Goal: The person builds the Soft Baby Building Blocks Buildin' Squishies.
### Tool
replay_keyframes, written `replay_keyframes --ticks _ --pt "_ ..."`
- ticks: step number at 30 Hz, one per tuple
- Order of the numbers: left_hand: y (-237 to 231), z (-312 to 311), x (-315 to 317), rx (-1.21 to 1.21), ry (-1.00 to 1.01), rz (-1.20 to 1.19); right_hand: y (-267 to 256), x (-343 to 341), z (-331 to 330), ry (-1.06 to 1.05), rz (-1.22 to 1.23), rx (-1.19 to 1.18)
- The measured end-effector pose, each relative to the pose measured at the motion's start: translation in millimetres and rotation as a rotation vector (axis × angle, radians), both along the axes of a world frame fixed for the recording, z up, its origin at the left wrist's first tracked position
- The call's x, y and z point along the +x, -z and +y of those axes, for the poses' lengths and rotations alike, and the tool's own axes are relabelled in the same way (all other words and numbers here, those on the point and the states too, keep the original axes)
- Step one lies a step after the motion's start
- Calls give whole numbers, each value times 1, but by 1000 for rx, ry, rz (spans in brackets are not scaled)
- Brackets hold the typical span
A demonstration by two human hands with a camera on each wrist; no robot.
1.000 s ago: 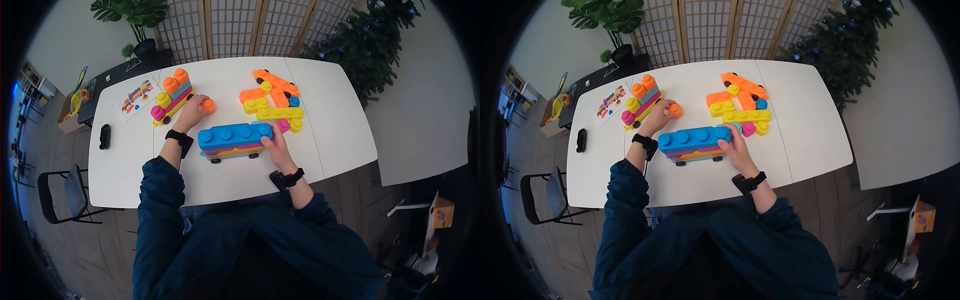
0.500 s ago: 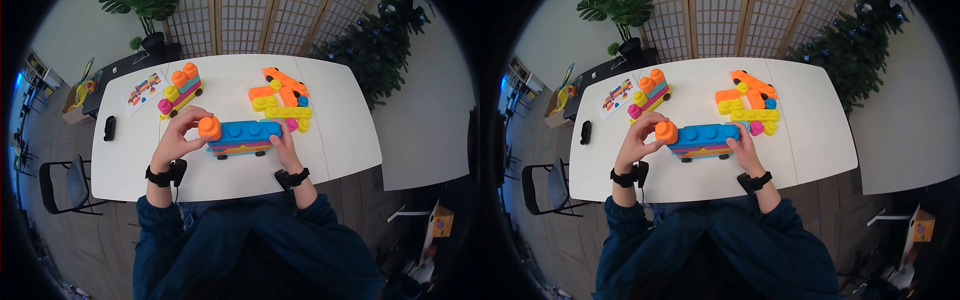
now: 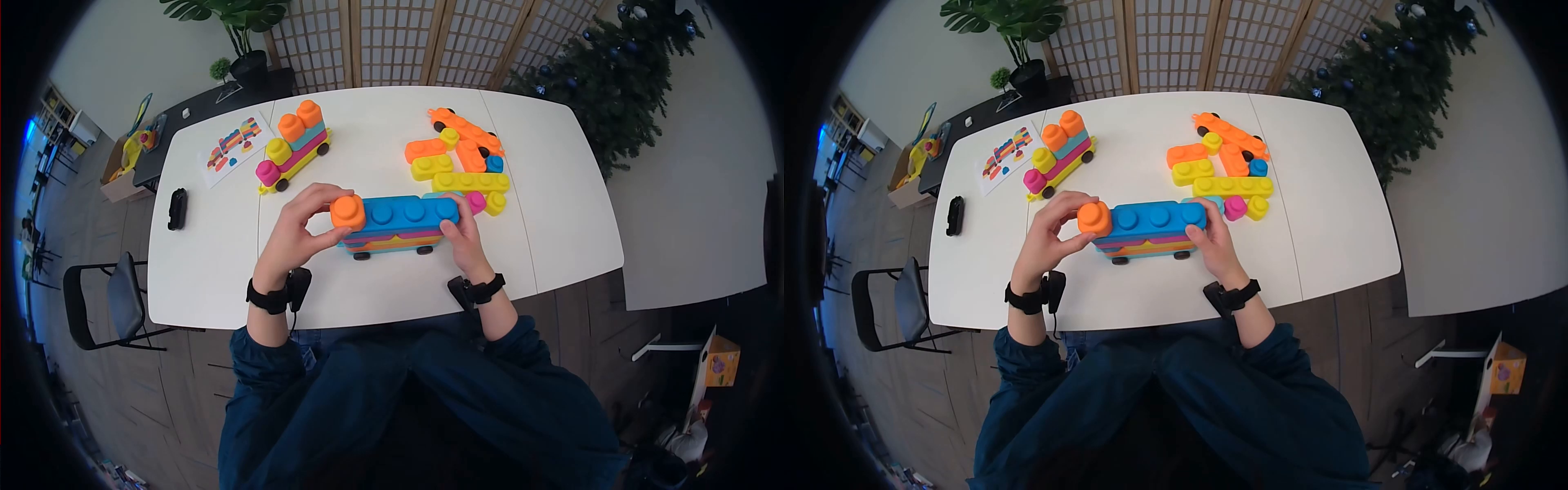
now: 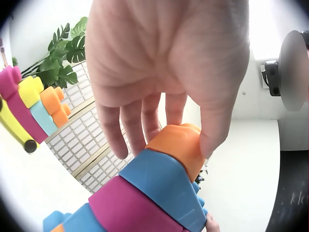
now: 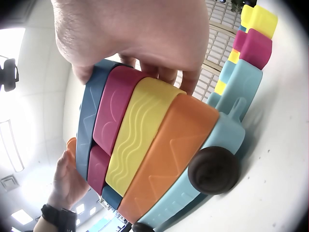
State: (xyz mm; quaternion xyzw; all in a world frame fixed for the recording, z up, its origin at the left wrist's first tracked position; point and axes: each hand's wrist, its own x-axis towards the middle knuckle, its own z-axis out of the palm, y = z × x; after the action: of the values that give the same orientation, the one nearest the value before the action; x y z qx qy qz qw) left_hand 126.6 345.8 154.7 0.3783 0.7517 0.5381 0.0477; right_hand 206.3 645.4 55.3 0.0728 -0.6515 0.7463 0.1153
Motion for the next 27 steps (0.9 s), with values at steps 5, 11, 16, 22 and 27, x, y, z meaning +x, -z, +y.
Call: replay_keyframes --ticks 5,11,16,22,27 --pt "-5 3 17 -79 -122 -26 -1 -4 22 -74 -42 276" --pt "22 0 17 -161 -192 -117 10 -6 35 -166 -181 676" --pt "20 3 19 -123 -188 -101 16 -10 33 -167 -258 659" --pt "-12 5 13 -103 -197 -82 -8 -12 33 -111 -204 598" --pt "-48 26 -22 87 -266 27 -67 -51 44 -25 -212 653"
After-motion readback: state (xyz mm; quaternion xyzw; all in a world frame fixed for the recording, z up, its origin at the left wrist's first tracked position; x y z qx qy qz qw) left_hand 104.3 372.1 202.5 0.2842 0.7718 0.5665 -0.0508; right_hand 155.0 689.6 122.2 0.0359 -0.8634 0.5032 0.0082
